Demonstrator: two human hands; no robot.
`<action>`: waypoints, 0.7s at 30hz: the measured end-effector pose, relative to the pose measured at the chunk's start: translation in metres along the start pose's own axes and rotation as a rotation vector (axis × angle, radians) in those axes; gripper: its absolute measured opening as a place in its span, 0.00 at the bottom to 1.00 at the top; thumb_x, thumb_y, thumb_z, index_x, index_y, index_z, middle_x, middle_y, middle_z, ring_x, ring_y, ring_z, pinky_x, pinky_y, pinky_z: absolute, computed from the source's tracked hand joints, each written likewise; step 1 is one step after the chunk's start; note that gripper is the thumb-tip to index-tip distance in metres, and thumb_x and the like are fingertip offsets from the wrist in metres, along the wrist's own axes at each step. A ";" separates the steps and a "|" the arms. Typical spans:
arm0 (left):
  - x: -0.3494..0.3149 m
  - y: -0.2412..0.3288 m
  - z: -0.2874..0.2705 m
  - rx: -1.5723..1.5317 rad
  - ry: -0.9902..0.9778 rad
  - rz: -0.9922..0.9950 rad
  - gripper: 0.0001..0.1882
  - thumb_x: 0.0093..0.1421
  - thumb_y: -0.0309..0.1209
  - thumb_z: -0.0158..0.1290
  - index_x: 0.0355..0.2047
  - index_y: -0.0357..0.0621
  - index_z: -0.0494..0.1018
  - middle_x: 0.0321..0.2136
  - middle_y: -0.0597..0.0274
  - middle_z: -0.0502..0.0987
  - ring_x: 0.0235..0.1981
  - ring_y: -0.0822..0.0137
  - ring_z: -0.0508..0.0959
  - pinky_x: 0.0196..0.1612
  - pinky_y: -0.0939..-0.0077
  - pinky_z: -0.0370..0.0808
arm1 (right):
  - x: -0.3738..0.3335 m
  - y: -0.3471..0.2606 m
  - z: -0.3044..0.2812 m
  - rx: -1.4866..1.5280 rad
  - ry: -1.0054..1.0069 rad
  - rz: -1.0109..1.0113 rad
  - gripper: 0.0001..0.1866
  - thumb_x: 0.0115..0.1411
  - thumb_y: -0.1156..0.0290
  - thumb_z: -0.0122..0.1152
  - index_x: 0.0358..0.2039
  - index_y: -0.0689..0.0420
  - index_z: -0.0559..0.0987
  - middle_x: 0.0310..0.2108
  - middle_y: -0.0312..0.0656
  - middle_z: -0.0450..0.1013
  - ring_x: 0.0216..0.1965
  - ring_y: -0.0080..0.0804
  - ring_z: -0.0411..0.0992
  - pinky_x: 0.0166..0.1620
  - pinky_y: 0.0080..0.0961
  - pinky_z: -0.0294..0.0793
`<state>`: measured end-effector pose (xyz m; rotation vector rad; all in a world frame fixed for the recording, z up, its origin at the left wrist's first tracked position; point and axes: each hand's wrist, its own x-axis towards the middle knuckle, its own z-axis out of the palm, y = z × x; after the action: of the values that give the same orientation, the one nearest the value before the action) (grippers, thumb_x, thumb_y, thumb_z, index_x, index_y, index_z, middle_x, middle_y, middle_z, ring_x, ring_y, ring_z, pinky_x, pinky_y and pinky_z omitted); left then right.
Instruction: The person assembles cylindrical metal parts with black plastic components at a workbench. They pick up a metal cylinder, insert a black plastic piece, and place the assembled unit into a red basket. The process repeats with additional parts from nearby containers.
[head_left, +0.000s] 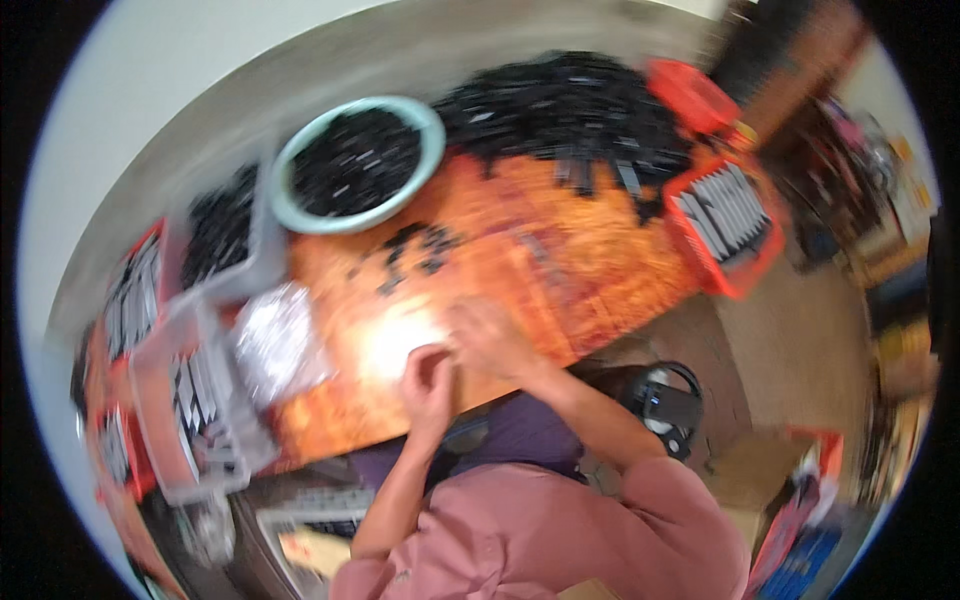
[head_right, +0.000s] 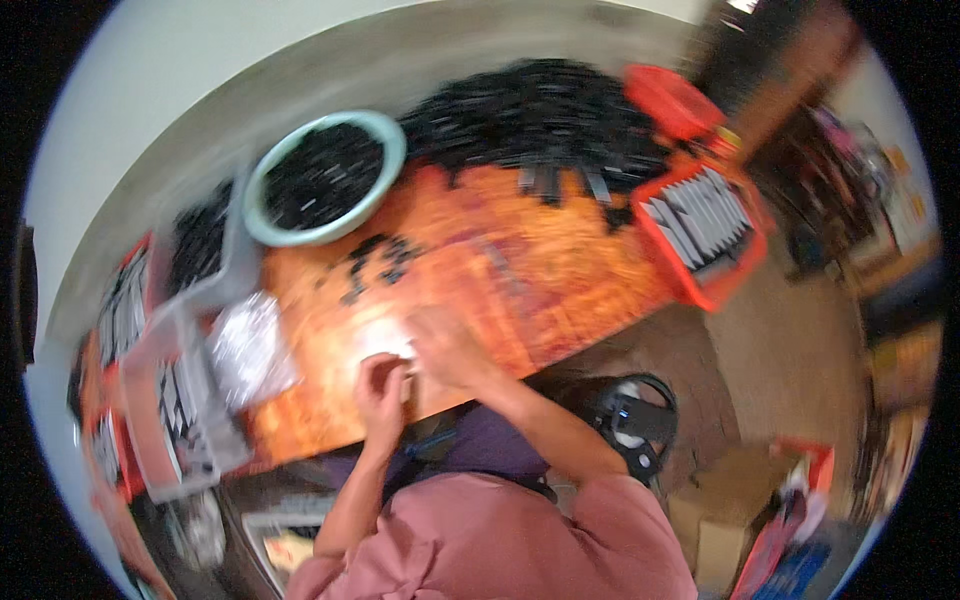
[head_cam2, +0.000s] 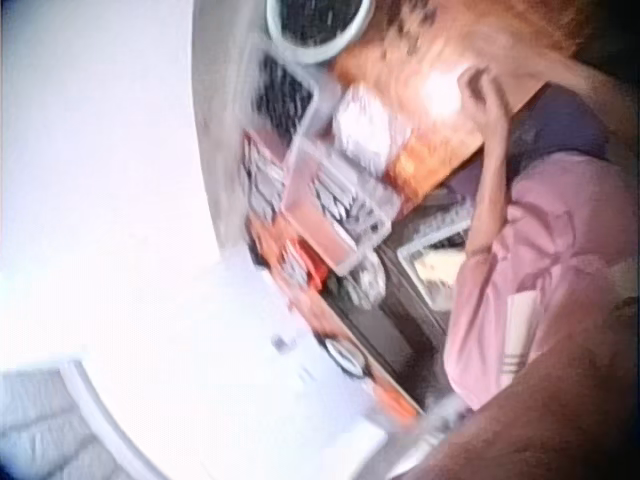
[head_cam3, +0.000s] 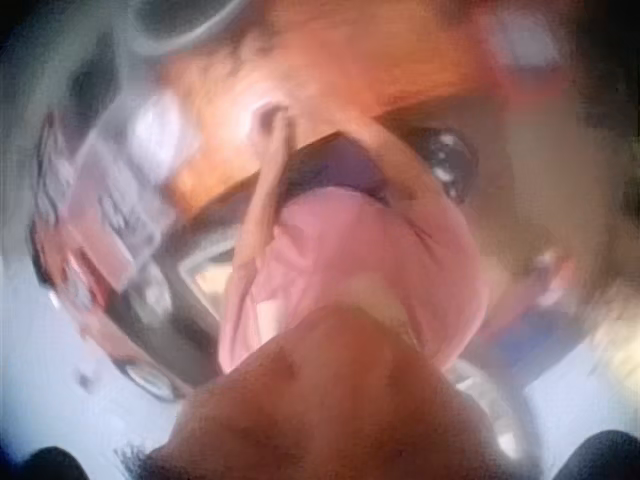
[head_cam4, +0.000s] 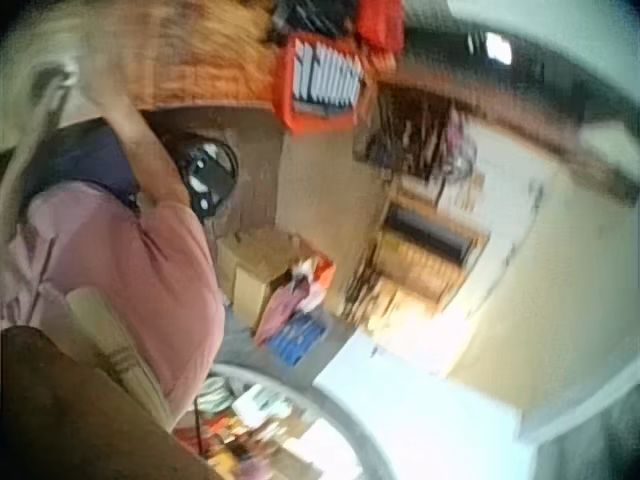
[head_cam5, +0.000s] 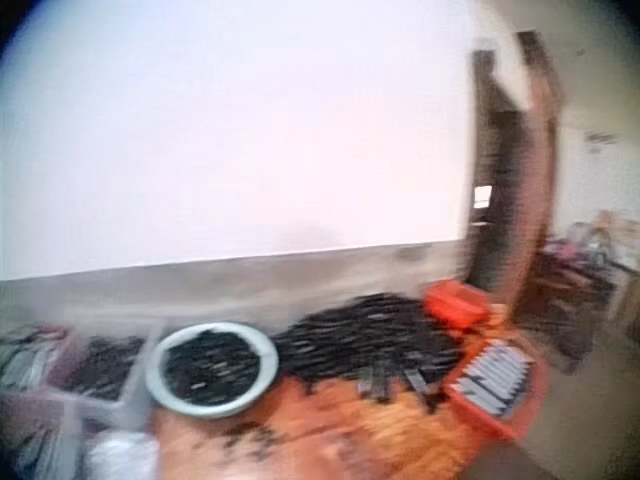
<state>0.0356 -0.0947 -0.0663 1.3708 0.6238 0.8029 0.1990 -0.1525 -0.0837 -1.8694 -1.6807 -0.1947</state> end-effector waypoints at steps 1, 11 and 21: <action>0.000 -0.003 -0.003 0.048 -0.029 0.057 0.08 0.64 0.17 0.52 0.43 0.37 0.73 0.40 0.58 0.77 0.40 0.70 0.77 0.46 0.76 0.76 | 0.001 -0.001 -0.001 -0.009 0.043 -0.021 0.19 0.55 0.68 0.64 0.46 0.61 0.78 0.49 0.50 0.74 0.52 0.48 0.73 0.57 0.43 0.71; -0.032 0.038 -0.072 0.501 -0.003 0.296 0.10 0.63 0.26 0.57 0.44 0.38 0.76 0.43 0.52 0.77 0.46 0.56 0.77 0.51 0.64 0.74 | 0.011 -0.019 -0.014 0.118 0.009 0.131 0.18 0.57 0.74 0.67 0.47 0.64 0.77 0.51 0.53 0.73 0.51 0.53 0.72 0.55 0.42 0.71; 0.016 0.061 -0.131 1.415 0.185 0.327 0.32 0.66 0.48 0.53 0.66 0.48 0.64 0.68 0.45 0.58 0.69 0.41 0.58 0.66 0.36 0.56 | 0.004 -0.013 -0.013 0.086 -0.053 0.172 0.17 0.62 0.75 0.62 0.52 0.64 0.75 0.55 0.53 0.71 0.57 0.52 0.69 0.59 0.42 0.69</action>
<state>-0.0672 -0.0022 -0.0201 2.7460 1.2362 0.7277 0.1909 -0.1560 -0.0665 -1.9572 -1.5274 -0.0021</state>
